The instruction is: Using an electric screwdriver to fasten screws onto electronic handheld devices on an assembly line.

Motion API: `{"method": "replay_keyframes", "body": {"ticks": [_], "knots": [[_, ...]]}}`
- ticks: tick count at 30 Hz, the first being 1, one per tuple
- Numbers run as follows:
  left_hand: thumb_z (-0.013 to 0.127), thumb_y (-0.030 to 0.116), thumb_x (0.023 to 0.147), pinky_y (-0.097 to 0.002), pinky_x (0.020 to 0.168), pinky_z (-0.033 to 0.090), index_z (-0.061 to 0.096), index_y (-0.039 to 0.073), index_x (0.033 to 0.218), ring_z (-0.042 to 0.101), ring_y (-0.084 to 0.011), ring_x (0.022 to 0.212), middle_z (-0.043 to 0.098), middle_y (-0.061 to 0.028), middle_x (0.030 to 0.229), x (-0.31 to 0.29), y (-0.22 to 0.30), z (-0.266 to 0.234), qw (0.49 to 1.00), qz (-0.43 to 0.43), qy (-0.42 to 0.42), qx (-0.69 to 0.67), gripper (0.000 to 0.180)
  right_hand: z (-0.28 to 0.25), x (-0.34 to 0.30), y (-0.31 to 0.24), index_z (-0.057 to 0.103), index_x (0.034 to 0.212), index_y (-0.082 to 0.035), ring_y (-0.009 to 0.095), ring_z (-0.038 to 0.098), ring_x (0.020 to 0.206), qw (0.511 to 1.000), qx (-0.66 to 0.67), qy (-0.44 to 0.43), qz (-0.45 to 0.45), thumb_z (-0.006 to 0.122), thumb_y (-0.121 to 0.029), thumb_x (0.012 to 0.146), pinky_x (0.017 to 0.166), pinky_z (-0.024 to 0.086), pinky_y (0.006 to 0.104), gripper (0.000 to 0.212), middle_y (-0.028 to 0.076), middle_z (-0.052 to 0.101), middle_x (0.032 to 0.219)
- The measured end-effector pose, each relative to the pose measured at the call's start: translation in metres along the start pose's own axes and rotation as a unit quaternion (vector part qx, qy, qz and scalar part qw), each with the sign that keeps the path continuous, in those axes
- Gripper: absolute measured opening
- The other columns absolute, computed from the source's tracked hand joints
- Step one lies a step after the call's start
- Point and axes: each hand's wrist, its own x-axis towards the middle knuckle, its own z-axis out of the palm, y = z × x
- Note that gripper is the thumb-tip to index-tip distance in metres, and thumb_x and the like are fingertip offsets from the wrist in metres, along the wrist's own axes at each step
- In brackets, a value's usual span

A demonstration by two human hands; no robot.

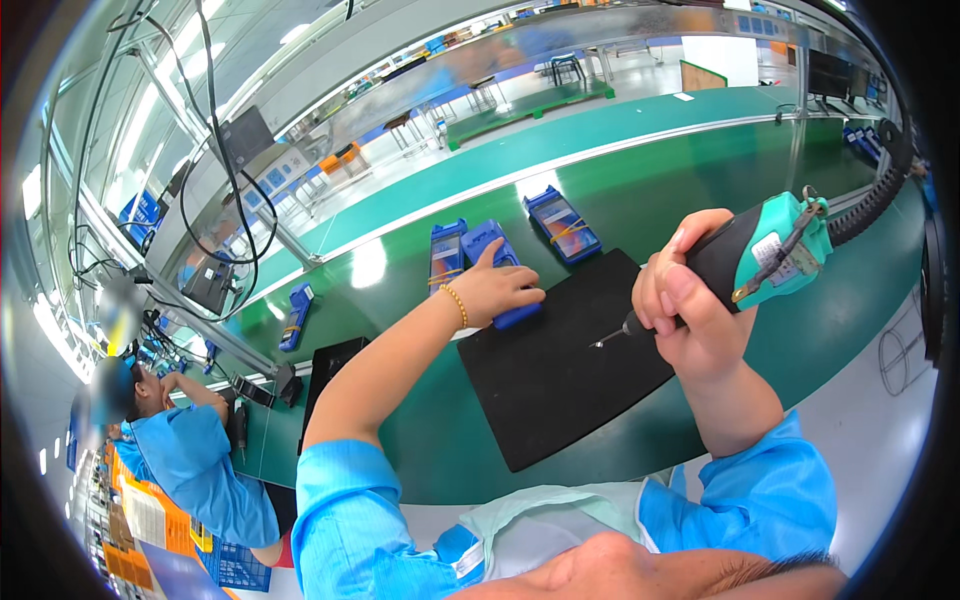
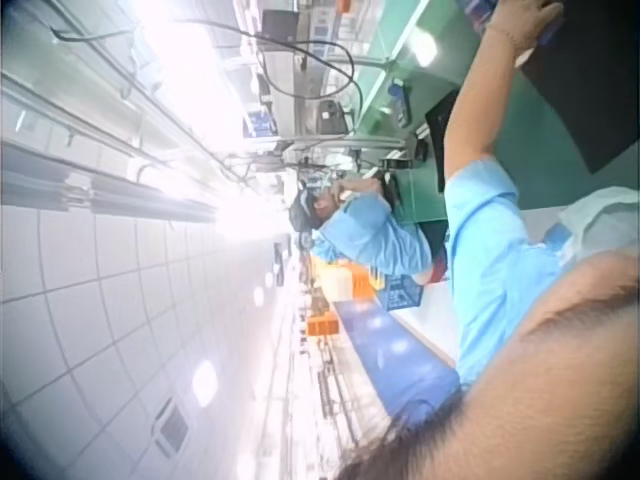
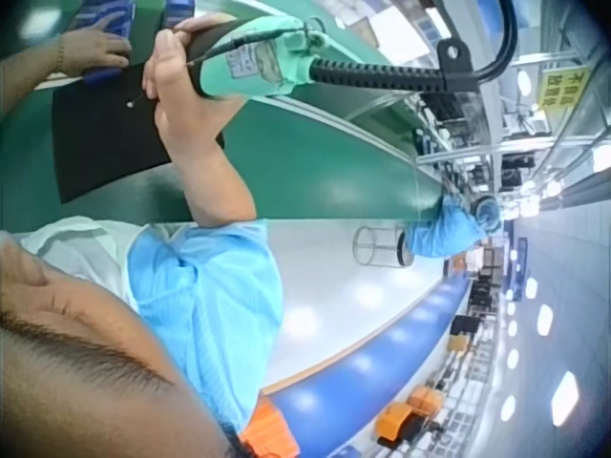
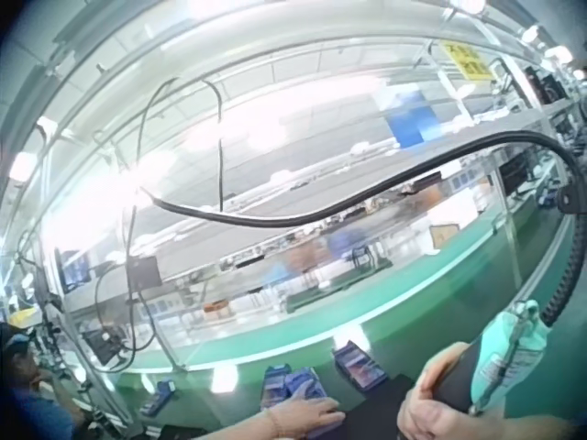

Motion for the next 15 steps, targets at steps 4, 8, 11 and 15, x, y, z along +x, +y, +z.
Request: {"method": "replay_keyframes", "body": {"ticks": [4, 8, 11, 15], "knots": [[0.066, -0.005, 0.078, -0.0684, 0.117, 0.019, 0.054, 0.026, 0.133, 0.049, -0.0167, 0.136, 0.053, -0.0017, 0.139, 0.016, -0.039, 0.034, 0.999, 0.011, -0.03, 0.035, 0.064, -0.003, 0.002, 0.001, 0.049, 0.109, 0.001, 0.01, 0.05, 0.049, 1.0, 0.006, -0.006, -0.009, 0.06, 0.01, 0.088, 0.045, 0.041, 0.0255, 0.026, 0.006, 0.054, 0.074], [0.052, 0.006, 0.093, -0.0648, 0.12, 0.018, 0.056, 0.029, 0.133, 0.04, -0.0146, 0.144, 0.049, 0.0017, 0.145, 0.024, -0.061, 0.055, 0.994, -0.024, -0.019, 0.102, 0.046, -0.006, 0.006, -0.005, 0.049, 0.109, 0.001, 0.01, 0.05, 0.049, 1.0, -0.003, 0.001, -0.026, 0.061, 0.008, 0.088, 0.045, 0.041, 0.0255, 0.026, 0.006, 0.054, 0.073], [0.052, 0.007, 0.094, -0.0633, 0.121, 0.017, 0.057, 0.029, 0.132, 0.033, -0.017, 0.148, 0.047, 0.0025, 0.147, 0.023, -0.073, 0.07, 0.988, -0.098, -0.005, 0.118, 0.045, -0.01, 0.009, -0.008, 0.048, 0.11, 0.001, 0.01, 0.049, 0.049, 0.999, -0.004, -0.001, -0.047, 0.06, 0.007, 0.089, 0.046, 0.041, 0.0262, 0.025, 0.006, 0.054, 0.073], [0.053, 0.008, 0.093, -0.0612, 0.118, 0.021, 0.057, 0.028, 0.134, 0.035, -0.022, 0.146, 0.045, -0.0016, 0.148, 0.046, -0.066, 0.064, 0.98, -0.142, 0.018, 0.136, 0.045, -0.017, 0.013, -0.014, 0.048, 0.111, 0.001, 0.01, 0.048, 0.048, 0.999, -0.02, 0.007, -0.049, 0.059, 0.006, 0.09, 0.047, 0.042, 0.0269, 0.024, 0.006, 0.054, 0.072]]}}
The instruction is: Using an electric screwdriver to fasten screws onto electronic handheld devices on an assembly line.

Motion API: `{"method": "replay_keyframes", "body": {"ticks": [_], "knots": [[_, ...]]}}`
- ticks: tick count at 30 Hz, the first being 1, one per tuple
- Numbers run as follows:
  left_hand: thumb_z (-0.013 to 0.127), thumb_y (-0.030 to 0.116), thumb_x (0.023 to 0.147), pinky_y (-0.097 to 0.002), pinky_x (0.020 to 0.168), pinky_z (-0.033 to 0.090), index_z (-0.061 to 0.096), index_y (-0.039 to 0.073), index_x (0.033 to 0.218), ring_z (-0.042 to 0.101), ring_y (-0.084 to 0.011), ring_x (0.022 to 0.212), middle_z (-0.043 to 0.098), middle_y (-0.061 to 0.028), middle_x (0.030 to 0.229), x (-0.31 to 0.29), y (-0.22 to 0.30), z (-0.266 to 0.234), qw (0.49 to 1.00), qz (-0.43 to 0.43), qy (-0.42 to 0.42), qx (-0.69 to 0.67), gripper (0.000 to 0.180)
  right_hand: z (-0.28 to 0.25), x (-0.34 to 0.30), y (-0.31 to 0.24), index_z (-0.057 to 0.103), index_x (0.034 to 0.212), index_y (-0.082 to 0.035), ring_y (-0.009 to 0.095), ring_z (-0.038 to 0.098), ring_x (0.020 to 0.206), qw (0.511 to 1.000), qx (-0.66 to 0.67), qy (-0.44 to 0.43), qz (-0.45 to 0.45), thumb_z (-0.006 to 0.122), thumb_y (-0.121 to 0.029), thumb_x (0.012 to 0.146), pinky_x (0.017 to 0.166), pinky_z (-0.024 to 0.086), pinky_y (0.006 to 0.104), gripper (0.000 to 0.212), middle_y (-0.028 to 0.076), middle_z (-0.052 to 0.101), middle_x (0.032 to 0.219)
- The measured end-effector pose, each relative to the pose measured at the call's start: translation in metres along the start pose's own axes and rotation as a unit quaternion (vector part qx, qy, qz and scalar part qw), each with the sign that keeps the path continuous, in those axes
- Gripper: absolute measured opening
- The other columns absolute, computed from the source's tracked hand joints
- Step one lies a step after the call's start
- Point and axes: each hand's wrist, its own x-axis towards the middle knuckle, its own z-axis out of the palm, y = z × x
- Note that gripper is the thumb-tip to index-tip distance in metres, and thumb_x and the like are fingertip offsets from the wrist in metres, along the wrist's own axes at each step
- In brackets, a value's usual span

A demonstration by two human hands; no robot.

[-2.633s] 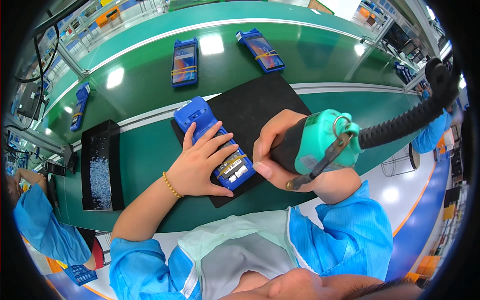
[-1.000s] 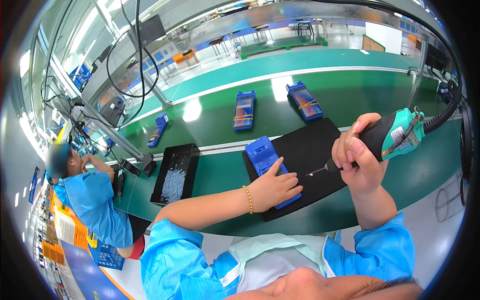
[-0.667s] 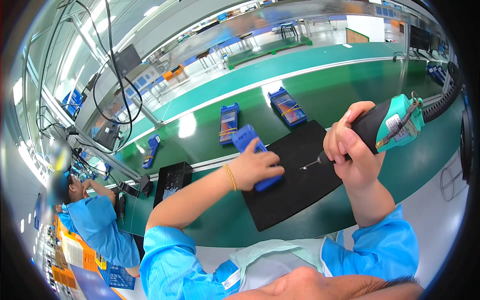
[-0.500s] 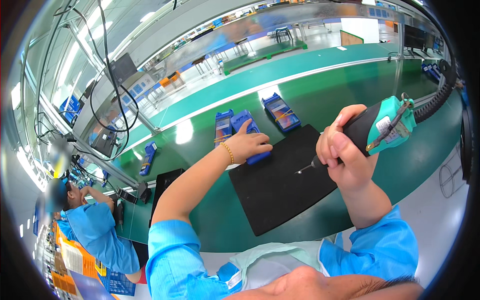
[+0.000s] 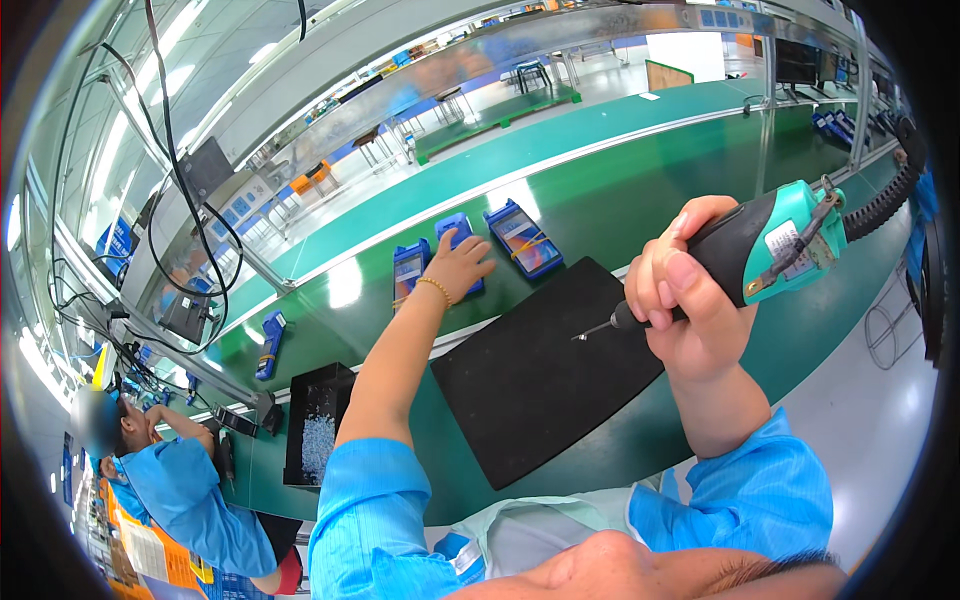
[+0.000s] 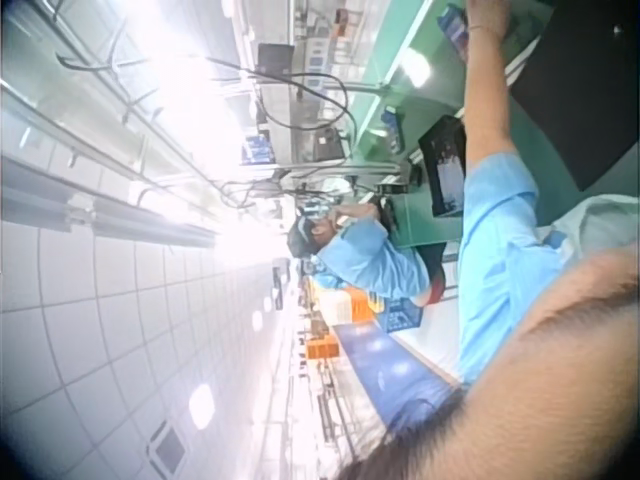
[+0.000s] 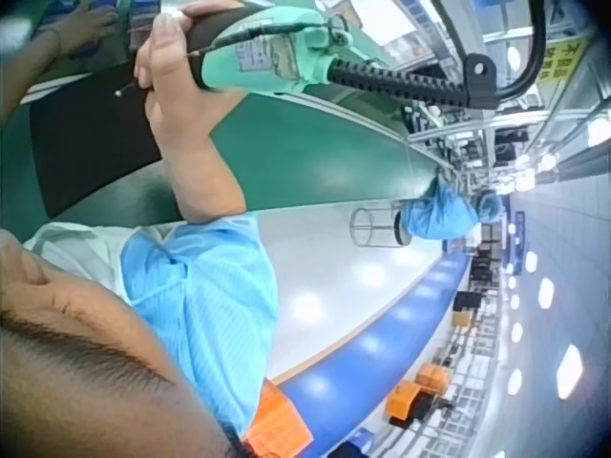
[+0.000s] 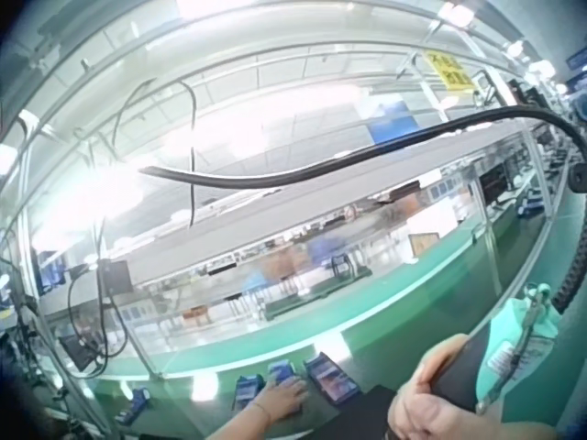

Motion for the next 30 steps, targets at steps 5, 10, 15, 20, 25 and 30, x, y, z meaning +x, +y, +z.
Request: {"method": "replay_keyframes", "body": {"ticks": [5, 10, 15, 20, 25, 30], "knots": [[0.055, 0.012, 0.093, -0.0553, 0.116, 0.026, 0.046, 0.03, 0.147, 0.036, -0.0231, 0.145, 0.045, -0.0024, 0.149, 0.056, 0.049, 0.0, 0.99, -0.04, 0.128, -0.053, 0.057, 0.003, 0.001, 0.001, 0.048, 0.111, 0.001, 0.009, 0.047, 0.049, 1.0, -0.007, 0.006, 0.009, 0.057, 0.005, 0.091, 0.048, 0.042, 0.0272, 0.022, 0.005, 0.054, 0.071], [0.053, 0.014, 0.096, -0.0545, 0.118, 0.026, 0.043, 0.032, 0.15, 0.031, -0.0179, 0.15, 0.046, 0.0008, 0.152, 0.085, 0.065, -0.009, 0.995, 0.016, 0.03, -0.097, 0.057, 0.002, 0.001, -0.003, 0.047, 0.112, 0.001, 0.01, 0.047, 0.049, 1.0, -0.011, -0.003, 0.007, 0.056, 0.006, 0.09, 0.049, 0.042, 0.0282, 0.024, 0.006, 0.054, 0.071], [0.061, 0.007, 0.089, -0.0564, 0.116, 0.029, 0.049, 0.022, 0.143, 0.041, -0.0196, 0.144, 0.051, -0.002, 0.146, 0.064, 0.048, -0.031, 0.997, -0.015, 0.012, -0.076, 0.057, 0.013, -0.001, -0.011, 0.044, 0.111, 0.001, 0.01, 0.045, 0.049, 1.0, -0.014, 0.021, -0.007, 0.055, 0.003, 0.091, 0.049, 0.043, 0.0285, 0.023, 0.005, 0.049, 0.067], [0.086, 0.02, 0.066, -0.0455, 0.103, 0.046, 0.052, 0.005, 0.132, 0.057, -0.0324, 0.123, 0.059, -0.0145, 0.129, 0.008, 0.033, -0.069, 0.835, -0.319, 0.277, -0.352, 0.076, 0.01, -0.004, -0.012, 0.044, 0.112, 0.001, 0.01, 0.044, 0.049, 1.0, -0.01, -0.013, -0.025, 0.055, 0.001, 0.092, 0.049, 0.043, 0.0284, 0.023, 0.005, 0.049, 0.067], [0.095, 0.026, 0.06, -0.0413, 0.099, 0.05, 0.049, 0.002, 0.131, 0.06, -0.0349, 0.114, 0.058, -0.0189, 0.126, -0.066, 0.071, -0.108, 0.774, -0.387, 0.344, -0.365, 0.088, 0.01, -0.005, -0.013, 0.044, 0.112, 0.001, 0.01, 0.044, 0.049, 1.0, -0.007, -0.02, -0.019, 0.056, 0.001, 0.092, 0.049, 0.043, 0.0282, 0.024, 0.005, 0.049, 0.068], [0.098, 0.028, 0.057, -0.0399, 0.098, 0.05, 0.049, 0.0, 0.128, 0.059, -0.0324, 0.114, 0.057, -0.0171, 0.123, -0.113, 0.119, -0.122, 0.752, -0.429, 0.314, -0.391, 0.091, 0.015, -0.008, -0.014, 0.045, 0.111, 0.001, 0.01, 0.046, 0.049, 0.999, -0.009, -0.037, -0.02, 0.059, 0.001, 0.091, 0.05, 0.044, 0.0282, 0.025, 0.005, 0.052, 0.07]]}}
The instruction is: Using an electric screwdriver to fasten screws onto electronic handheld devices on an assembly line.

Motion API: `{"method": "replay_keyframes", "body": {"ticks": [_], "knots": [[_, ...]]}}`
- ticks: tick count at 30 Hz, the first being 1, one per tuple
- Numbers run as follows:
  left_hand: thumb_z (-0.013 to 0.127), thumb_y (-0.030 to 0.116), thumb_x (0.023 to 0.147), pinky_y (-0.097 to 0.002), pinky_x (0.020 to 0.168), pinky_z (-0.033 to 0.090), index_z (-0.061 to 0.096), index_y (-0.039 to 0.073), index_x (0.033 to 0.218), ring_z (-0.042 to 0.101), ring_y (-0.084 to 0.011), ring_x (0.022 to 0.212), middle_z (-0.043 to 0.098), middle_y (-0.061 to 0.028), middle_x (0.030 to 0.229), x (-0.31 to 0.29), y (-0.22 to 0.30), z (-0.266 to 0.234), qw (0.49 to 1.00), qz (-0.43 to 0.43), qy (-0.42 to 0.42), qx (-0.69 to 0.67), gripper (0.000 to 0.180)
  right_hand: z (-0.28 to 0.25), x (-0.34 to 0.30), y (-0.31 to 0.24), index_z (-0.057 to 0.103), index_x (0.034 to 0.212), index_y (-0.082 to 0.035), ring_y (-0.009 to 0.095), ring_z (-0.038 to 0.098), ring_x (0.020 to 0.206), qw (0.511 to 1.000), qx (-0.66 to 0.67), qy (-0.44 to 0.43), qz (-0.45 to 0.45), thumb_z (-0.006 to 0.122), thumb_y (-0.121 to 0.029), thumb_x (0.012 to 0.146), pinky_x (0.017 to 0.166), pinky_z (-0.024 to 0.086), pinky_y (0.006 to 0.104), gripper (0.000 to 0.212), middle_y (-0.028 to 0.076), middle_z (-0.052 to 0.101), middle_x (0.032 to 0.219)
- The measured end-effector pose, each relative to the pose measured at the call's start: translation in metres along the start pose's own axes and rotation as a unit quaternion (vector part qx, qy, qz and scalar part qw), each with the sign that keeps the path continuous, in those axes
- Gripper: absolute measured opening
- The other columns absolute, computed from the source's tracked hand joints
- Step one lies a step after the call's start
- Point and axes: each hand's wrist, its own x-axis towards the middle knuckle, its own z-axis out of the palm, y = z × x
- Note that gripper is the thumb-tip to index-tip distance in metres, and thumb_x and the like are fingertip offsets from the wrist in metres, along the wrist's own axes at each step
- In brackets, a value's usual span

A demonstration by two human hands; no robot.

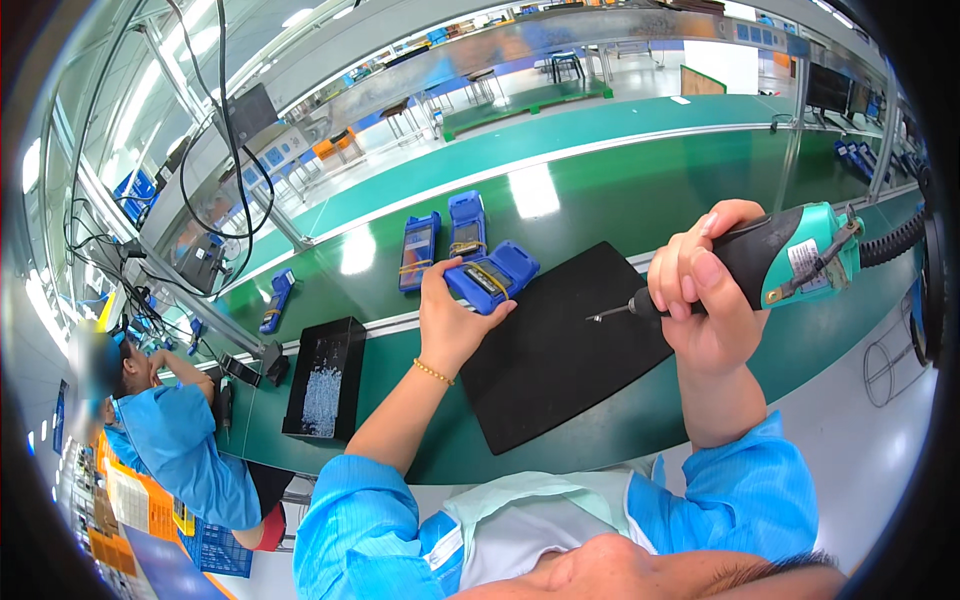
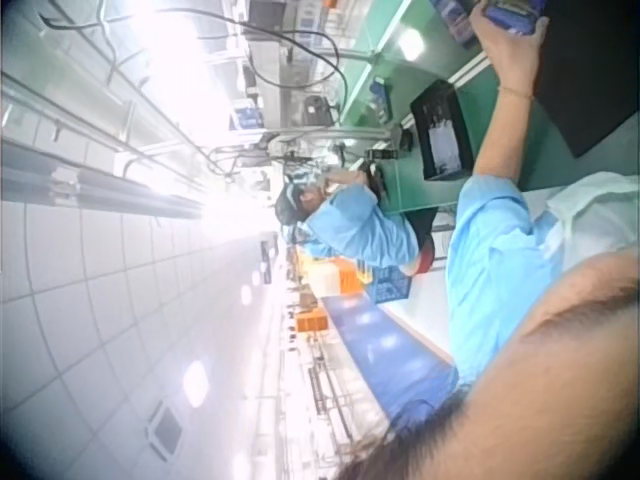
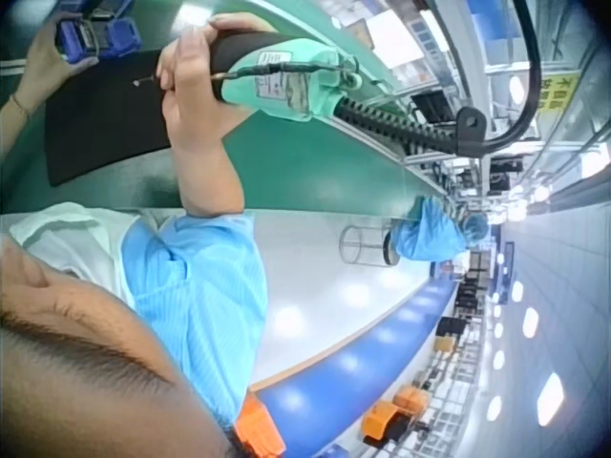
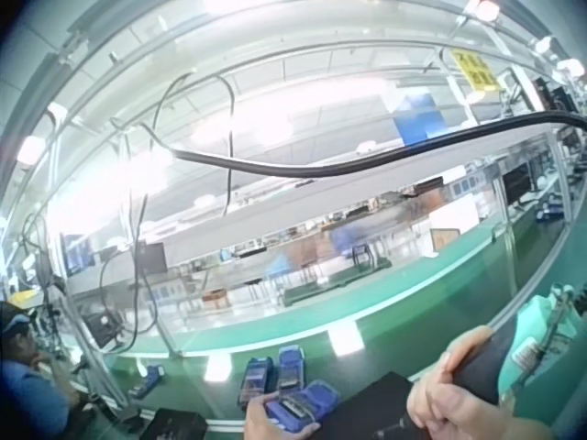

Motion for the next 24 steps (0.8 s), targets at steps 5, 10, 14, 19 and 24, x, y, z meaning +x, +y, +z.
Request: {"method": "replay_keyframes", "body": {"ticks": [5, 10, 14, 19, 24], "knots": [[0.095, 0.032, 0.061, -0.042, 0.089, 0.051, 0.05, -0.002, 0.117, 0.058, -0.035, 0.099, 0.052, -0.0174, 0.108, -0.043, -0.003, -0.013, 0.996, 0.056, -0.039, 0.053, 0.079, -0.002, -0.003, 0.0, 0.045, 0.112, 0.001, 0.01, 0.046, 0.049, 1.0, 0.002, -0.01, -0.011, 0.06, 0.001, 0.091, 0.049, 0.044, 0.0283, 0.025, 0.005, 0.052, 0.07], [0.092, 0.034, 0.067, -0.0445, 0.087, 0.053, 0.045, -0.005, 0.126, 0.058, -0.0377, 0.102, 0.048, -0.0199, 0.116, -0.075, 0.006, -0.013, 0.99, 0.03, -0.098, 0.098, 0.085, -0.001, -0.004, 0.0, 0.045, 0.113, 0.001, 0.01, 0.046, 0.05, 1.0, 0.0, -0.009, -0.021, 0.059, 0.001, 0.092, 0.05, 0.045, 0.0282, 0.025, 0.005, 0.052, 0.07], [0.093, 0.036, 0.065, -0.0459, 0.092, 0.052, 0.043, -0.007, 0.13, 0.057, -0.0423, 0.109, 0.045, -0.0257, 0.124, -0.088, 0.005, -0.01, 0.983, 0.033, -0.154, 0.095, 0.092, -0.002, -0.004, 0.001, 0.045, 0.113, 0.001, 0.01, 0.046, 0.051, 1.0, 0.001, -0.017, -0.009, 0.059, 0.0, 0.092, 0.05, 0.045, 0.0281, 0.025, 0.005, 0.052, 0.071], [0.094, 0.043, 0.063, -0.0471, 0.106, 0.046, 0.033, -0.009, 0.142, 0.044, -0.048, 0.13, 0.037, -0.0306, 0.139, -0.076, 0.006, -0.022, 0.969, -0.03, -0.246, 0.006, 0.112, -0.009, 0.0, 0.002, 0.046, 0.113, 0.001, 0.01, 0.046, 0.051, 0.999, -0.004, -0.023, -0.028, 0.058, 0.001, 0.092, 0.05, 0.044, 0.0279, 0.025, 0.005, 0.052, 0.071], [0.089, 0.059, 0.059, -0.0686, 0.113, 0.021, 0.03, 0.002, 0.153, 0.023, -0.0495, 0.144, 0.022, -0.0268, 0.158, -0.11, 0.033, -0.033, 0.931, 0.075, -0.331, 0.135, 0.126, -0.008, 0.005, -0.001, 0.046, 0.113, 0.002, 0.01, 0.046, 0.05, 1.0, -0.011, -0.004, -0.024, 0.059, 0.001, 0.091, 0.049, 0.044, 0.0282, 0.025, 0.006, 0.051, 0.069]]}}
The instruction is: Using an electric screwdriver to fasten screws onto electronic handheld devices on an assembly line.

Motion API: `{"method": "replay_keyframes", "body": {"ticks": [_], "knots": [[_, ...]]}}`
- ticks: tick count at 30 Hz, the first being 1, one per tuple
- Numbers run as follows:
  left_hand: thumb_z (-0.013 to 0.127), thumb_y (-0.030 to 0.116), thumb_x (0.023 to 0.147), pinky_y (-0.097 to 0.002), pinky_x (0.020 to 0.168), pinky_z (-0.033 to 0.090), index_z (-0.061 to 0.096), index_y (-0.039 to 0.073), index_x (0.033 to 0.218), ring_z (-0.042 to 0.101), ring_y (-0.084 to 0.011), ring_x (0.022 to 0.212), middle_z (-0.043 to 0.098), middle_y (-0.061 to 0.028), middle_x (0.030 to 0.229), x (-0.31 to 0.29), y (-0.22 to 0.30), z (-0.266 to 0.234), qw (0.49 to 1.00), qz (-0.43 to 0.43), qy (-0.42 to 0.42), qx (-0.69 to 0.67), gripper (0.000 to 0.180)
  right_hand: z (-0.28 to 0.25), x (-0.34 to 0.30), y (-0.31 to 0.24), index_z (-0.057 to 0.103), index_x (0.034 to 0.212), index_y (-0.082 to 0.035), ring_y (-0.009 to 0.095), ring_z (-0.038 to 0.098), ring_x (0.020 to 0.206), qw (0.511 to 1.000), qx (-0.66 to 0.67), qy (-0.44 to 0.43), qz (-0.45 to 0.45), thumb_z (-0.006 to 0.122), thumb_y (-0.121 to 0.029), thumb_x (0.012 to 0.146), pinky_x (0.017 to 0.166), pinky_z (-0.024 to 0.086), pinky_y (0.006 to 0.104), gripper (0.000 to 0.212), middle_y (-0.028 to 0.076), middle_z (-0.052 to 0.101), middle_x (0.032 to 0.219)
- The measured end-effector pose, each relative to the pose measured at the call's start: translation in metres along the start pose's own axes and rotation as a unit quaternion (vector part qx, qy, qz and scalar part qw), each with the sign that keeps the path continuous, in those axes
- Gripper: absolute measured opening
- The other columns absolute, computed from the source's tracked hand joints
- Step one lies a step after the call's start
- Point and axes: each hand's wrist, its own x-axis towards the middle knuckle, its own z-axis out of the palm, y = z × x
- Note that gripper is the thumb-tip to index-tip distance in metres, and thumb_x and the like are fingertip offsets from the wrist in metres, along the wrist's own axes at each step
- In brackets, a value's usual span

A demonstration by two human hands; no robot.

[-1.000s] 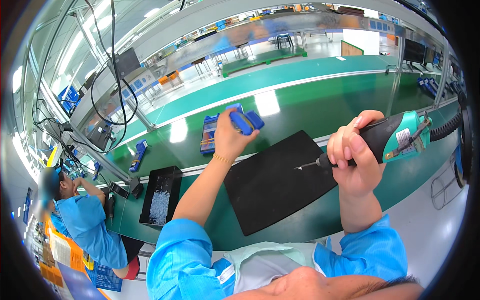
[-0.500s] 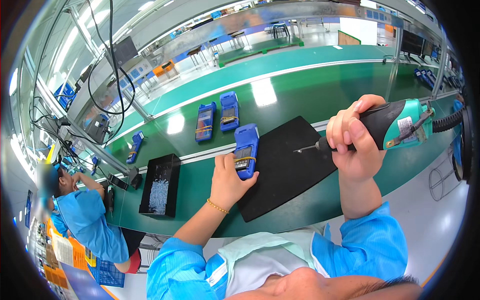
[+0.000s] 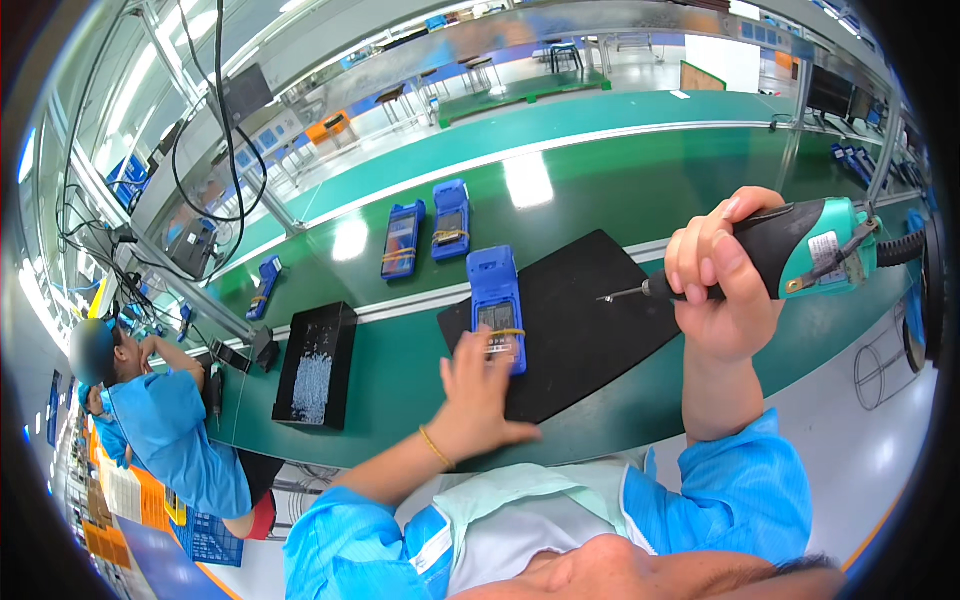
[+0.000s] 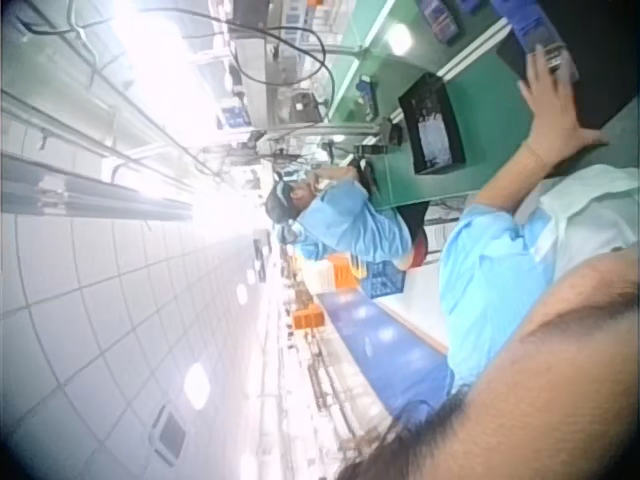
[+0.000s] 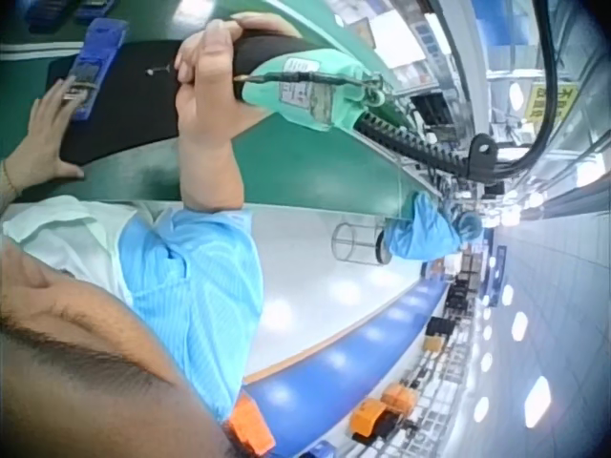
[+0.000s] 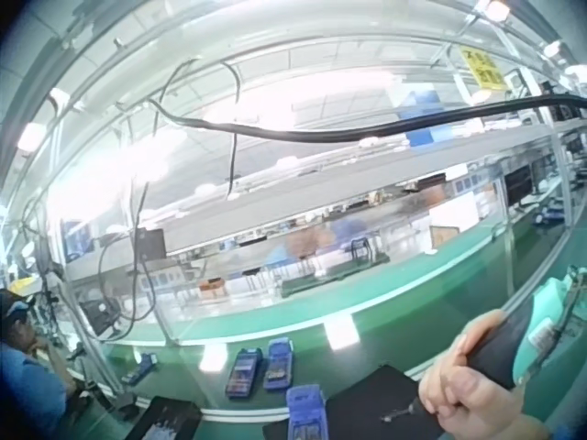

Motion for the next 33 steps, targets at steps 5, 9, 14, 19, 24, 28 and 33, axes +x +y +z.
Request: {"method": "replay_keyframes", "body": {"ticks": [5, 9, 14, 19, 24, 28, 33], "knots": [[0.079, 0.04, 0.081, -0.0616, 0.109, 0.033, 0.066, 0.007, 0.124, 0.047, -0.0314, 0.134, 0.054, -0.0126, 0.142, -0.015, 0.009, 0.027, 0.976, 0.191, 0.098, 0.044, 0.055, 0.0, -0.002, -0.003, 0.046, 0.112, 0.002, 0.011, 0.046, 0.049, 1.0, -0.006, 0.009, 0.0, 0.059, 0.001, 0.091, 0.048, 0.044, 0.0286, 0.026, 0.006, 0.052, 0.069], [0.072, 0.022, 0.085, -0.0357, 0.091, 0.053, 0.066, 0.005, 0.125, 0.069, -0.0237, 0.098, 0.072, -0.0104, 0.111, -0.016, 0.007, 0.032, 0.964, 0.225, 0.135, 0.047, 0.044, -0.001, -0.001, -0.004, 0.046, 0.113, 0.002, 0.011, 0.045, 0.049, 1.0, -0.009, 0.01, -0.005, 0.06, 0.001, 0.091, 0.049, 0.043, 0.0285, 0.026, 0.005, 0.052, 0.069], [0.064, 0.011, 0.083, -0.0332, 0.065, 0.058, 0.059, 0.003, 0.136, 0.069, -0.0245, 0.083, 0.07, -0.0188, 0.104, -0.004, 0.008, 0.016, 0.933, 0.319, 0.069, 0.155, 0.053, -0.001, -0.002, -0.003, 0.046, 0.113, 0.002, 0.01, 0.045, 0.05, 1.0, -0.016, 0.008, 0.005, 0.059, 0.001, 0.091, 0.05, 0.043, 0.0284, 0.026, 0.004, 0.051, 0.067], [0.062, 0.009, 0.081, -0.0292, 0.046, 0.053, 0.056, 0.002, 0.14, 0.063, -0.0208, 0.062, 0.068, -0.0181, 0.089, -0.002, 0.003, 0.004, 0.911, 0.38, 0.019, 0.156, 0.06, -0.006, -0.003, -0.002, 0.046, 0.114, 0.001, 0.011, 0.046, 0.051, 1.0, -0.023, -0.009, -0.004, 0.058, 0.0, 0.09, 0.051, 0.043, 0.0285, 0.026, 0.005, 0.051, 0.07], [0.063, 0.01, 0.079, -0.0255, 0.04, 0.047, 0.059, 0.003, 0.137, 0.056, -0.0146, 0.056, 0.063, -0.0136, 0.075, -0.02, 0.007, 0.008, 0.885, 0.452, 0.063, 0.098, 0.059, -0.008, 0.0, 0.001, 0.047, 0.115, 0.001, 0.011, 0.047, 0.052, 1.0, -0.009, -0.029, 0.004, 0.057, 0.001, 0.09, 0.051, 0.043, 0.0285, 0.028, 0.005, 0.05, 0.071], [0.066, 0.018, 0.08, -0.0296, 0.042, 0.045, 0.068, 0.007, 0.12, 0.058, -0.0134, 0.057, 0.058, -0.0008, 0.068, -0.017, 0.007, 0.001, 0.888, 0.454, 0.028, 0.07, 0.041, -0.006, -0.004, 0.006, 0.047, 0.116, 0.002, 0.011, 0.047, 0.052, 0.999, -0.017, -0.034, 0.007, 0.057, 0.001, 0.09, 0.051, 0.043, 0.0286, 0.028, 0.005, 0.051, 0.071], [0.076, 0.033, 0.082, -0.0401, 0.07, 0.055, 0.067, 0.014, 0.117, 0.067, -0.0272, 0.082, 0.069, -0.0066, 0.09, 0.057, -0.028, -0.033, 0.976, 0.196, 0.094, -0.025, 0.041, -0.009, -0.005, 0.01, 0.047, 0.116, 0.003, 0.011, 0.047, 0.052, 0.999, -0.033, -0.026, 0.011, 0.057, 0.0, 0.09, 0.051, 0.043, 0.0287, 0.028, 0.005, 0.051, 0.071]]}}
